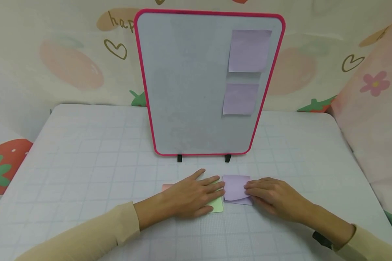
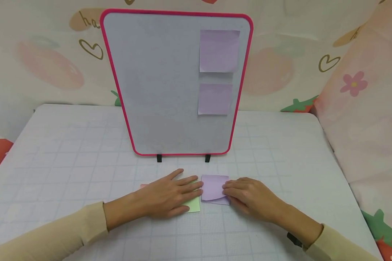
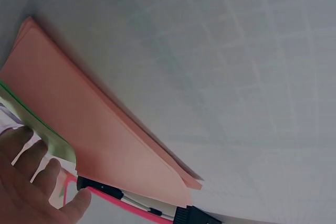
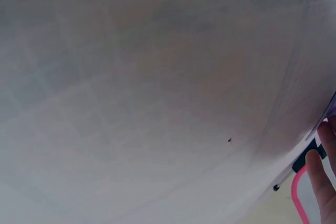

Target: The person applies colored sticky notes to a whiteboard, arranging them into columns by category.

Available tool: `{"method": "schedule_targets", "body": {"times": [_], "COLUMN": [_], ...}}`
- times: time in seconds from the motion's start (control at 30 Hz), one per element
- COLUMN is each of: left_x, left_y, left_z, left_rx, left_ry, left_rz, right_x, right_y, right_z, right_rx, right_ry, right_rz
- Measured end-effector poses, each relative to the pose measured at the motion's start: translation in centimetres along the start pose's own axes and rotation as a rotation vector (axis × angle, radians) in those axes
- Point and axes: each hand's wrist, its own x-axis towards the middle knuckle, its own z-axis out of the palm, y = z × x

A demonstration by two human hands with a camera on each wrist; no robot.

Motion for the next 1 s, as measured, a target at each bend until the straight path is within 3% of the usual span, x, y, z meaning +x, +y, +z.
{"method": "schedule_targets", "body": {"times": [0.63,1.0], "left_x": [0.1,0.3], "left_y": [0.3,0.4], "left_z": [0.1,0.1], "left_rx": [0.036,0.067], "left_ry": [0.023,0.021], "left_rz": [0.013,0.015], "right_x": [-0.4,0.9], "right_y": [0.4,0.4], "right_z": [-0.6,-2.4], "right_rx": [0.015,0.017], "right_ry": [0.147,0.211], "right_rz": [0.019,0.05]}}
